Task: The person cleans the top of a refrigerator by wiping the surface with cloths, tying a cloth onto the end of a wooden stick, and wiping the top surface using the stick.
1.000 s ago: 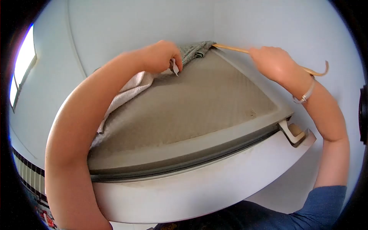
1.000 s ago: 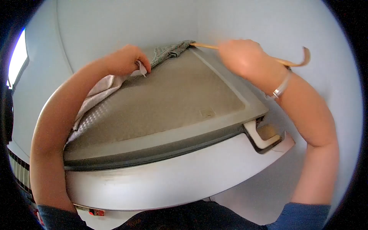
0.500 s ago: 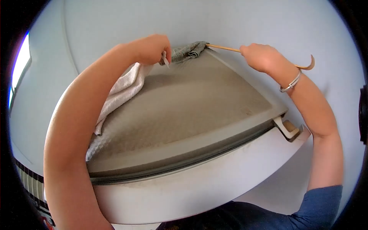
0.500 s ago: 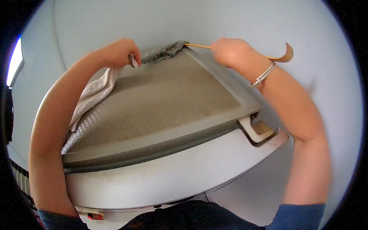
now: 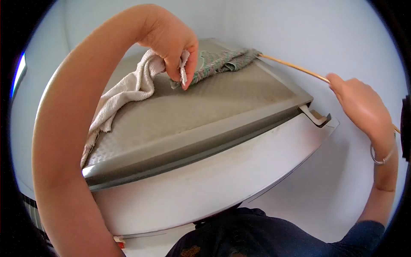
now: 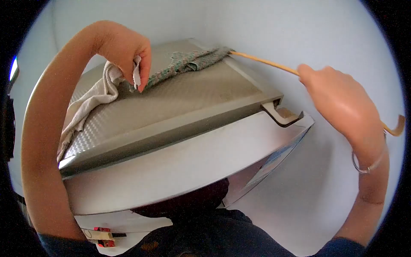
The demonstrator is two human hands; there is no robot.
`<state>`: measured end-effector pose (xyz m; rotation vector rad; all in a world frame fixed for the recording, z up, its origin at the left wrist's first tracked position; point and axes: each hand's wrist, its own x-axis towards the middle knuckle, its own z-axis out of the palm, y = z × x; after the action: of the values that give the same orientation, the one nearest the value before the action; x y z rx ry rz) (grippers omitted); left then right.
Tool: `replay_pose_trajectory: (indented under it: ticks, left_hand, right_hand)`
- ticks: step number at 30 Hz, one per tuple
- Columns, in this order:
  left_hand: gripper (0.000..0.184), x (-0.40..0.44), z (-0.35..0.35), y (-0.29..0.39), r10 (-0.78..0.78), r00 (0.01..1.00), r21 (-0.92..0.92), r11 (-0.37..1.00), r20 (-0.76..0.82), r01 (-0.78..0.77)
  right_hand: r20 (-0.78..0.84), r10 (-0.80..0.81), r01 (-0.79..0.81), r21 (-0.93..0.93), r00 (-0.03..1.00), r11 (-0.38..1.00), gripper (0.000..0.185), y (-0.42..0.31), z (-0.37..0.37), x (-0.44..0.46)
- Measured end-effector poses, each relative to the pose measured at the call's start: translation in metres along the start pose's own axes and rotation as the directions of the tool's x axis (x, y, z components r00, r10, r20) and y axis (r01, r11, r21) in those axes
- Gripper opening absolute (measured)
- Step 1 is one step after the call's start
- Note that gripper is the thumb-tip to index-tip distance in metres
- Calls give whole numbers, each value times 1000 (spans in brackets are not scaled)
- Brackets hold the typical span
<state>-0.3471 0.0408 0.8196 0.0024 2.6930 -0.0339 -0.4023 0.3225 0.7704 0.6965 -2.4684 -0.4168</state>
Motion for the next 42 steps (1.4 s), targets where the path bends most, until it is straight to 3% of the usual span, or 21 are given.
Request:
replay_pose_trajectory:
  ticks: [2, 3, 6, 8, 10, 12, 15, 18, 22, 23, 24, 25, 27, 30, 32, 34, 35, 37, 42]
  left_hand:
    - [19, -3, -6, -1, 26, 1000, 47, 999, 0, -26]
    - [19, -4, -10, -1, -8, 1000, 75, 997, -8, 8]
    - [19, 3, -19, -23, -39, 999, 58, 997, -38, 42]
    - [20, 11, -23, -42, 2, 998, 56, 998, -58, 2]
    - [20, 18, -26, -62, -75, 991, -61, 996, -110, 69]
    - [21, 24, -26, -84, -110, 988, -102, 990, -107, 99]
    - [21, 34, -30, -115, -165, 977, -147, 978, -134, 145]
    - [17, 45, -32, -141, -314, 932, -334, 911, -178, 243]
    - [19, 76, -31, -166, -408, 879, -298, 895, -247, 332]
    - [21, 85, -28, -166, -403, 844, -238, 911, -354, 336]
    - [23, 94, -27, -167, -386, 800, -177, 922, -459, 343]
    - [23, 106, -27, -173, -380, 802, -173, 925, -461, 339]
    - [30, 135, -24, -187, -202, 809, -163, 978, -552, 133]
    - [29, 180, -10, -191, -83, 846, -63, 996, -527, 59]
    - [28, 179, 16, -164, -49, 844, -57, 998, -534, 22]
    - [28, 165, 47, -110, 32, 730, 142, 986, -682, 90]
    - [28, 152, 47, -85, 30, 732, 138, 986, -680, 88]
    - [29, 53, 35, 20, -40, 829, 86, 991, -558, 106]
    - [29, 51, 27, 26, -11, 810, 84, 994, -587, 74]
  right_hand:
    - [380, -80, 184, -247, 922, 951, 13, 1, -5, -4]
    - [382, -67, 174, -252, 922, 952, 13, -1, -2, -4]
    - [-18, -33, 29, -177, 999, 984, 12, -6, 17, 14]
    - [-72, 4, -14, -137, 997, 990, 12, -14, 22, 27]
    - [-136, 62, -76, -101, 989, 992, 13, -19, 25, 42]
    - [-184, 2, -11, -45, 983, 999, 18, -24, 32, 58]
    - [-296, 29, -47, -53, 955, 997, 22, -26, 42, 77]
    - [-321, 130, -111, 78, 938, 991, 25, -25, 55, 86]
    - [-358, 199, -149, 162, 912, 975, 25, -21, 76, 92]
    - [-382, 178, -117, 178, 907, 977, 25, -21, 83, 93]
    - [-408, 158, -85, 193, 899, 978, 25, -22, 88, 95]
    - [-407, 164, -91, 192, 899, 977, 25, -26, 90, 100]
    - [-280, 132, -100, 127, 951, 987, 26, -43, 90, 111]
    - [-206, 40, -19, 99, 978, 995, 26, -60, 94, 122]
    - [-247, 15, 10, 102, 969, 995, 26, -50, 94, 104]
    - [-255, -6, 35, 112, 967, 993, 26, -26, 87, 64]
    - [-277, -19, 55, 123, 961, 991, 26, -5, 84, 42]
    - [-305, -54, 105, 154, 951, 982, 26, 71, 20, -48]
    - [-222, -61, 94, 144, 973, 985, 23, 73, 2, -47]
